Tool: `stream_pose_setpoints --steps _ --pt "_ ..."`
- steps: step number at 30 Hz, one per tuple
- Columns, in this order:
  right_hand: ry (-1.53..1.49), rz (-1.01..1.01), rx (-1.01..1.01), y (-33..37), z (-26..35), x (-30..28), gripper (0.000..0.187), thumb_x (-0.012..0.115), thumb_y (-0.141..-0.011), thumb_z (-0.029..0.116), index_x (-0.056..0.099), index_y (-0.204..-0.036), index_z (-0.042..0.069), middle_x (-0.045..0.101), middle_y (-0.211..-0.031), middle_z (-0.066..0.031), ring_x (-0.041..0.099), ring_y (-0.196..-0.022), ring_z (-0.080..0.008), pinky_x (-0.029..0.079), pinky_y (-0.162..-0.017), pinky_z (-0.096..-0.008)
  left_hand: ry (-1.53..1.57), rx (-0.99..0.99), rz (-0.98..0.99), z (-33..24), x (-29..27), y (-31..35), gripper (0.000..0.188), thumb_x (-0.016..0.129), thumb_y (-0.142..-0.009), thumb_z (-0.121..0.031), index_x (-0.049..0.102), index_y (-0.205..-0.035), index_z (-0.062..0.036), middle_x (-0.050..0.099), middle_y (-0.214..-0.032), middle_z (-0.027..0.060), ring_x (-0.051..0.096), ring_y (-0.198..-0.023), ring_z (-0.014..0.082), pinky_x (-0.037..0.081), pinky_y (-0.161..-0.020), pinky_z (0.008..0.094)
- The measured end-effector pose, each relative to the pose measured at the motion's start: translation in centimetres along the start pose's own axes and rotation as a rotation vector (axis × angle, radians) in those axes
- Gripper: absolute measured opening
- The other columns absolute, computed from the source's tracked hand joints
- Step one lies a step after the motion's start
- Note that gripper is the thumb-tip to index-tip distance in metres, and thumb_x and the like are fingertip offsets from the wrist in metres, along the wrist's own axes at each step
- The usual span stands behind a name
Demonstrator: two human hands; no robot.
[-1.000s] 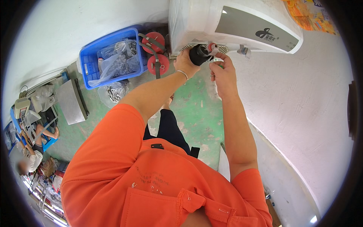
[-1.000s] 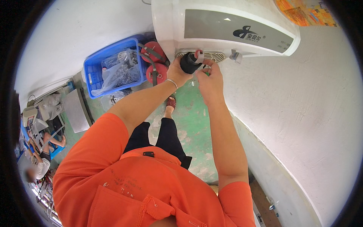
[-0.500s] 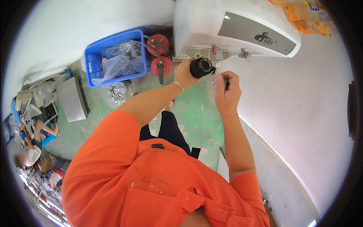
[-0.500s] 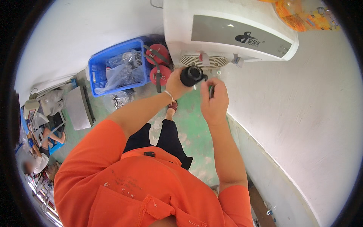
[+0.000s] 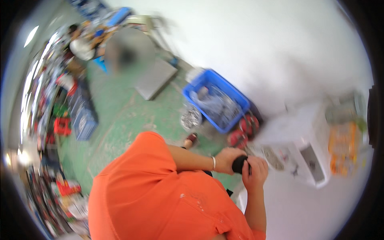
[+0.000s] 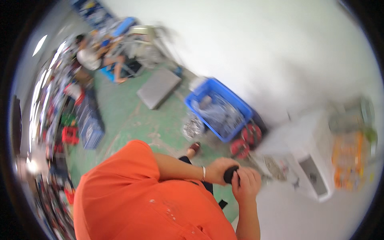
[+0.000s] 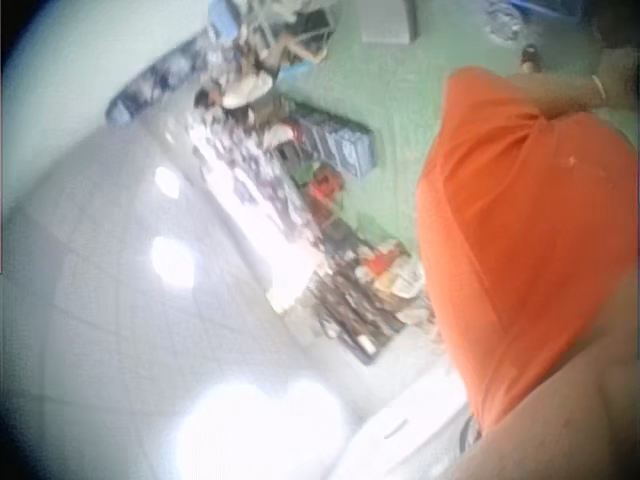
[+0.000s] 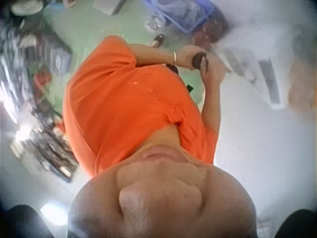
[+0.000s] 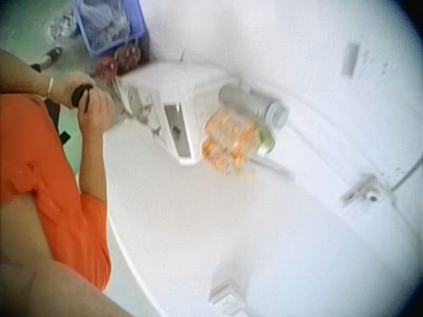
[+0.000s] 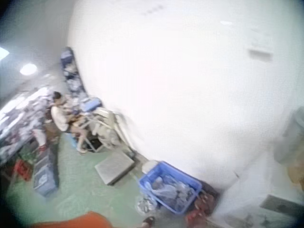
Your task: The person sorts small metal parts from a tray into a plastic bag by hand, then walks across the floor and refills a water bottle from a dispenser.
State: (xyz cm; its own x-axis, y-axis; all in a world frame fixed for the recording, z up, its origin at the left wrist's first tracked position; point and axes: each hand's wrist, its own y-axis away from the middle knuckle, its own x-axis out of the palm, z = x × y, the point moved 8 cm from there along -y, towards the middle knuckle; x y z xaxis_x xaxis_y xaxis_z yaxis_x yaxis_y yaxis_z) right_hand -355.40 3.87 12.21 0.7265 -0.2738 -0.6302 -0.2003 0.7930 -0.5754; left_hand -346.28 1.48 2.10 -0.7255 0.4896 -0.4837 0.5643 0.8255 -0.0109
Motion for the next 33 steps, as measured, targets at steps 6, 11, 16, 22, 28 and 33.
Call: stream_pose_setpoints --steps 6,11,16,22,28,33 --pt "-0.219 0.091 -0.285 -3.5 7.3 5.3 0.017 0.064 -0.068 0.004 0.055 -0.083 0.003 0.061 -0.085 -0.0098 0.058 -0.075 -0.0279 0.043 -0.069 -0.0380 -0.051 -0.055 -0.291 1.2 -7.7 6.6 0.056 0.073 -0.047 -0.012 0.054 -0.099 -0.0092 0.059 -0.094 0.0114 0.055 -0.088 0.0326 0.045 -0.075 0.0399" --pt "-0.306 0.262 -0.525 -4.7 14.8 10.4 0.018 0.065 -0.067 0.008 0.056 -0.083 0.005 0.062 -0.087 -0.0073 0.059 -0.077 -0.0258 0.042 -0.068 -0.0366 0.043 -0.103 -0.465 2.4 -12.7 13.8 0.049 0.072 -0.050 -0.012 0.055 -0.096 -0.0086 0.058 -0.092 0.0118 0.055 -0.086 0.0345 0.046 -0.072 0.0376" --pt "-0.444 0.440 -0.745 -5.7 24.5 15.2 0.020 0.064 -0.070 0.015 0.057 -0.085 0.005 0.061 -0.091 -0.0087 0.058 -0.083 -0.0263 0.041 -0.072 -0.0385 0.125 -0.091 -0.618 3.0 -17.6 21.7 0.053 0.074 -0.045 -0.012 0.055 -0.094 -0.0079 0.057 -0.092 0.0116 0.055 -0.086 0.0319 0.045 -0.072 0.0368" --pt "-0.461 0.613 -0.877 -6.0 36.5 23.0 0.025 0.058 -0.077 0.024 0.058 -0.091 0.004 0.060 -0.093 -0.0101 0.056 -0.089 -0.0285 0.039 -0.081 -0.0423 -0.055 -0.109 -0.763 7.2 -24.0 32.4 0.058 0.075 -0.043 -0.012 0.055 -0.097 -0.0096 0.056 -0.097 0.0104 0.053 -0.093 0.0310 0.043 -0.078 0.0380" --pt "-0.334 0.725 -0.910 -6.9 46.4 30.8 0.057 0.053 -0.079 0.046 0.048 -0.113 0.000 0.047 -0.109 -0.0179 0.044 -0.100 -0.0347 0.031 -0.087 -0.0460 -0.053 -0.356 -0.958 7.7 -32.0 44.2 0.067 0.075 -0.046 -0.011 0.051 -0.108 -0.0107 0.056 -0.100 0.0110 0.053 -0.094 0.0316 0.043 -0.081 0.0389" --pt "-0.374 0.928 -1.055 -7.3 55.4 35.0 0.060 0.058 -0.076 0.044 0.047 -0.116 0.001 0.044 -0.102 -0.0155 0.043 -0.092 -0.0327 0.032 -0.080 -0.0426 -0.108 -0.459 -1.161 8.1 -35.8 53.0 0.071 0.076 -0.049 -0.013 0.048 -0.114 -0.0098 0.056 -0.101 0.0114 0.052 -0.098 0.0312 0.042 -0.086 0.0380"
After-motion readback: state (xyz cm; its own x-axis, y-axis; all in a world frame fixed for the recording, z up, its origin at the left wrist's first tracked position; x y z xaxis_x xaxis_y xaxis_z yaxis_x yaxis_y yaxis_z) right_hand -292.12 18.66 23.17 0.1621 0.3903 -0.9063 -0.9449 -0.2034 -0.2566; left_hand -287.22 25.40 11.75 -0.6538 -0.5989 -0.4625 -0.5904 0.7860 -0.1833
